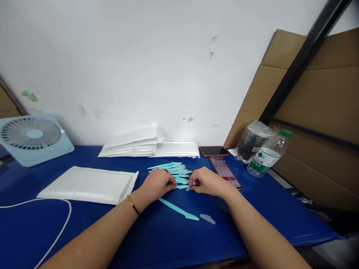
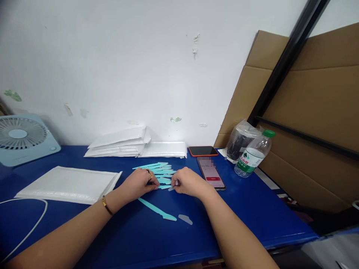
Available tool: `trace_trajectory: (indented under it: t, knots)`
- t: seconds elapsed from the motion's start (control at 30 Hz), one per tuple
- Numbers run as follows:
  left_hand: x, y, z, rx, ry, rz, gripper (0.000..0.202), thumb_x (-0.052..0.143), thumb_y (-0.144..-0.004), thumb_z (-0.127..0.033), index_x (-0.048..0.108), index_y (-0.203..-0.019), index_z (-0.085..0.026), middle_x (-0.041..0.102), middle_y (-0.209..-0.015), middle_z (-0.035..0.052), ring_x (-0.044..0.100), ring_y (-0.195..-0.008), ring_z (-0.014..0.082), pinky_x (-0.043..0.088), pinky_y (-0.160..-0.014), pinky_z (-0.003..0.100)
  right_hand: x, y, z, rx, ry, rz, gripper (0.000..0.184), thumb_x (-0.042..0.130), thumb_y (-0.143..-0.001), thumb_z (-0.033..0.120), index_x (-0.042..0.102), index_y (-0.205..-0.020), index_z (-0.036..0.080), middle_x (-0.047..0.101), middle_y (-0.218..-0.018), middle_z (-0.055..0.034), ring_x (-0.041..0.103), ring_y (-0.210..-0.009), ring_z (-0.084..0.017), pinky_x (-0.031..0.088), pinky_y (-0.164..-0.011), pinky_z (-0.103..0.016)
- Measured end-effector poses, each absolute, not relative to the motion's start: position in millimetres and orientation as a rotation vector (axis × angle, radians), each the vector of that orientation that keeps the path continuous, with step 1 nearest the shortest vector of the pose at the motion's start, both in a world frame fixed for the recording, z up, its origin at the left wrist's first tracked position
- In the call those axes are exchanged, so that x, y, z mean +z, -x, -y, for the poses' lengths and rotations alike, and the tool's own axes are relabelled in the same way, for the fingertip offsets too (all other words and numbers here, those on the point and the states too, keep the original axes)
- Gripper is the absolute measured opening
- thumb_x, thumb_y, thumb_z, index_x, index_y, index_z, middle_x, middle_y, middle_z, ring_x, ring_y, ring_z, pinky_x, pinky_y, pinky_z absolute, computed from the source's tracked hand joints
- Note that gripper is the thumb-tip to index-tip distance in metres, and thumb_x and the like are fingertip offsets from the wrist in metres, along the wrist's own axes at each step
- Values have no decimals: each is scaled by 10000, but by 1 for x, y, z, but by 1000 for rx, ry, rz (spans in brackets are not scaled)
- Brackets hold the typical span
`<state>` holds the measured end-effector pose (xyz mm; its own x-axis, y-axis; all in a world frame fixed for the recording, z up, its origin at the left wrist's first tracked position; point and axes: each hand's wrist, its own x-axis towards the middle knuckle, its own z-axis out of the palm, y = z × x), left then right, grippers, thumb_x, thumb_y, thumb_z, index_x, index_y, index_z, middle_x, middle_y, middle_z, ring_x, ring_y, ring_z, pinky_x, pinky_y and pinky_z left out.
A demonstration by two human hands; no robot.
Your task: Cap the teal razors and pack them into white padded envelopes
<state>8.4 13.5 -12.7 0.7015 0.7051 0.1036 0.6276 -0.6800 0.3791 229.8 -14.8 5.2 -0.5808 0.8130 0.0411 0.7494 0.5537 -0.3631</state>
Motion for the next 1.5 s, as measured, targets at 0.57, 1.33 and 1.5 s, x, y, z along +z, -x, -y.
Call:
trace_trajectory:
  t: [0.57, 1.33, 1.5]
  knots:
    - [-14, -13, -10, 437, -2669, -1117, 161, 594, -768, -308, 667, -900, -251, 653, -908, 18, 554, -900, 196, 352, -805, 291, 3, -227, 10, 404, 1307, 2492, 123, 599, -712, 186, 684, -801, 176, 630, -760, -27, 547, -654, -117, 376, -580, -198]
    - [-1, -5, 3, 559, -2547, -1098, 138, 390, -803, -220, 514, -753, -189, 583, -731, 13, 524, -655, 140, 356, -603, 246, 16, -235, 34, 871, 1353, 2745, 165, 623, -542, 116, 642, -699, 164, 572, -606, 41, 488, -506, -72, 317, -428, -157]
    - [-4, -10, -2, 765, -2070, -1121, 165, 317, -867, -326, 426, -839, -205, 543, -685, -23, 488, -568, 115, 356, -534, 225, 23, -236, 23, 778, 1199, 2132, 204, 576, -694, 166, 614, -893, 185, 542, -658, 30, 479, -556, -80, 364, -494, -178]
